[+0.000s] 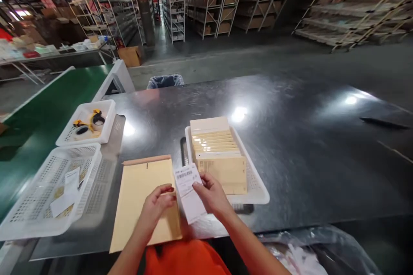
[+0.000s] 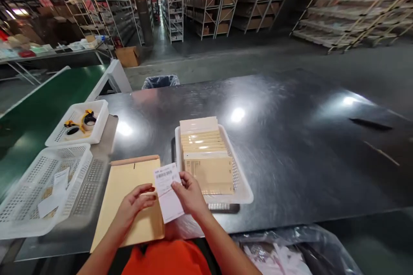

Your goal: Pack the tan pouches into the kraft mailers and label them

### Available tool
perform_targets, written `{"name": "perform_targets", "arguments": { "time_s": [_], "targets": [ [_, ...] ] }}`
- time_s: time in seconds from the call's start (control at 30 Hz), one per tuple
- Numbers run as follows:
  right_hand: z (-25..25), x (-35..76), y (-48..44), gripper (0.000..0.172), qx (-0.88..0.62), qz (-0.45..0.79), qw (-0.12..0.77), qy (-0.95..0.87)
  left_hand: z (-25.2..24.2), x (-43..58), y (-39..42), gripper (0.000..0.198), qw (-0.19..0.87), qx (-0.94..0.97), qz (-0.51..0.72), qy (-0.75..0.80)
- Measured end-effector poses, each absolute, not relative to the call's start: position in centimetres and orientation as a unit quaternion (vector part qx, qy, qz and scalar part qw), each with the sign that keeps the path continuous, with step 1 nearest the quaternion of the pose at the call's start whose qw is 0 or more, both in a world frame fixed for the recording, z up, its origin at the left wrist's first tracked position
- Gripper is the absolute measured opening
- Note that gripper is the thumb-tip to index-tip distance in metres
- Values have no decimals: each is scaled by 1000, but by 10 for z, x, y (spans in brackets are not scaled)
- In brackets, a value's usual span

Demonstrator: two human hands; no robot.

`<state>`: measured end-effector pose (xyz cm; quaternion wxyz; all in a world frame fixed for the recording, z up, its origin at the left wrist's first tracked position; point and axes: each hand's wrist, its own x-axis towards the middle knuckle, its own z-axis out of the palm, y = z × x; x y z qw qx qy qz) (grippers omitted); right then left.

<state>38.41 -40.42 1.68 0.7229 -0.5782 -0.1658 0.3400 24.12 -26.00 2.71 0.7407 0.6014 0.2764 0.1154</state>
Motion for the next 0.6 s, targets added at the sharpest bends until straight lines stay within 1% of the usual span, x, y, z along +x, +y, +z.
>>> {"name": "perform_targets", "arguments": {
  "time_s": [0.07, 0.1, 0.13, 0.17, 0.2, 0.23, 0.33, 0.43, 0.5, 0.53, 0.57, 0.6],
  "targets": [
    [20, 350, -383, 46, -556, 354, 735, -158, 34, 242, -261, 55, 784, 543, 118, 278],
    [20, 335, -374, 43, -564, 335, 736, -167, 36, 238, -257, 54, 789, 525, 131, 291],
    [20, 323, -367, 36, -584, 304, 727, -195, 37, 232, -251, 53, 789, 512, 147, 305],
    [19, 312, -360, 26, -614, 270, 700, -246, 37, 223, -243, 53, 789, 501, 162, 315],
    [19, 304, -355, 18, -645, 236, 656, -314, 36, 212, -233, 52, 791, 493, 173, 320],
    [19, 298, -349, 14, -668, 206, 598, -392, 35, 199, -224, 52, 792, 488, 178, 320],
    [20, 286, -321, 17, -687, 132, 424, -575, 27, 158, -198, 50, 781, 500, 198, 318],
    [23, 269, -278, 24, -680, 67, 326, -653, 14, 118, -172, 47, 742, 513, 256, 348],
    [29, 253, -252, 28, -651, 38, 293, -699, 6, 86, -146, 36, 706, 498, 314, 394],
    [33, 246, -243, 30, -624, 31, 292, -724, 2, 65, -130, 29, 687, 479, 349, 420],
    [38, 238, -235, 31, -593, 34, 302, -745, 0, 39, -114, 26, 650, 471, 377, 462],
    [43, 232, -229, 31, -572, 49, 325, -752, -2, 10, -99, 33, 592, 473, 397, 518]
  ]
}}
